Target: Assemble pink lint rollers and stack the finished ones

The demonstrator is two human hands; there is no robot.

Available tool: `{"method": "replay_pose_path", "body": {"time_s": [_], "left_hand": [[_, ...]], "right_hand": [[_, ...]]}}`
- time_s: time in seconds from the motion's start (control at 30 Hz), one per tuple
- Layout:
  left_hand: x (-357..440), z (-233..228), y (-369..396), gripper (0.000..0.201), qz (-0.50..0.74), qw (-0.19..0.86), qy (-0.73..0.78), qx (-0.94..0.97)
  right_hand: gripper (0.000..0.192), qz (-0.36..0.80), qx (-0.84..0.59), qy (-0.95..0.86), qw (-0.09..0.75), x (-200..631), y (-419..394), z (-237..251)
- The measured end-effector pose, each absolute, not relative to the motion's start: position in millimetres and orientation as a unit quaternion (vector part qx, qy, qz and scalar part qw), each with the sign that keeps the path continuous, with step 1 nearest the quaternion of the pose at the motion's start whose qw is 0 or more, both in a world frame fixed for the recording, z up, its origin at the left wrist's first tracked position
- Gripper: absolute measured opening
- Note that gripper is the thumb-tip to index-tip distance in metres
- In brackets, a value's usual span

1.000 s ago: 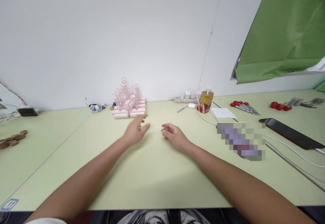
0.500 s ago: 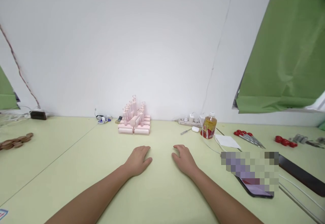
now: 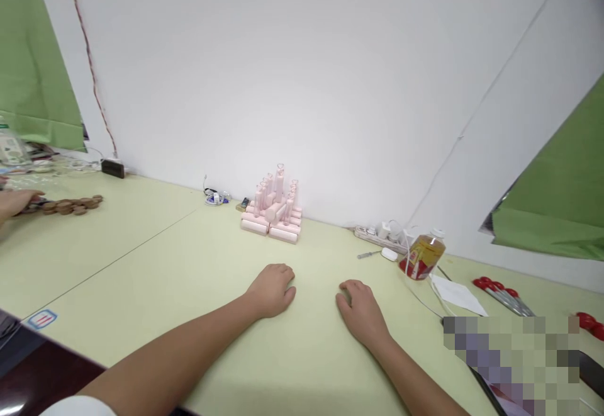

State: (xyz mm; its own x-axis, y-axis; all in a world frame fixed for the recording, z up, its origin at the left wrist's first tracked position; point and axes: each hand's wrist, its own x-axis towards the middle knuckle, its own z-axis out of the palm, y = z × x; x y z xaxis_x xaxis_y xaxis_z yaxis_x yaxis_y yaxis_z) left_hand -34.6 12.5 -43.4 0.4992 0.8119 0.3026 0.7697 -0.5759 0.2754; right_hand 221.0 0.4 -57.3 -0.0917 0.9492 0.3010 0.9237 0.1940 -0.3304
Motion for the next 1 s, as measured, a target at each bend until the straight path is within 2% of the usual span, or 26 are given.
{"method": "replay_pose_path", "body": {"time_s": [0.4,1.0], "left_hand": [[-36.7,-38.7,18.4,0.023,0.198,0.063,0.452,0.868],[-56.4,-42.0,30.3,0.030,0.195,0.104,0.408,0.886]], "right_hand": [[0.024,0.107,-0.621,-0.741,0.232,219.9,0.6,-43.7],[0.029,0.131,-0.591,-0.754,0.253,219.6,-0.7,-44.8]]}}
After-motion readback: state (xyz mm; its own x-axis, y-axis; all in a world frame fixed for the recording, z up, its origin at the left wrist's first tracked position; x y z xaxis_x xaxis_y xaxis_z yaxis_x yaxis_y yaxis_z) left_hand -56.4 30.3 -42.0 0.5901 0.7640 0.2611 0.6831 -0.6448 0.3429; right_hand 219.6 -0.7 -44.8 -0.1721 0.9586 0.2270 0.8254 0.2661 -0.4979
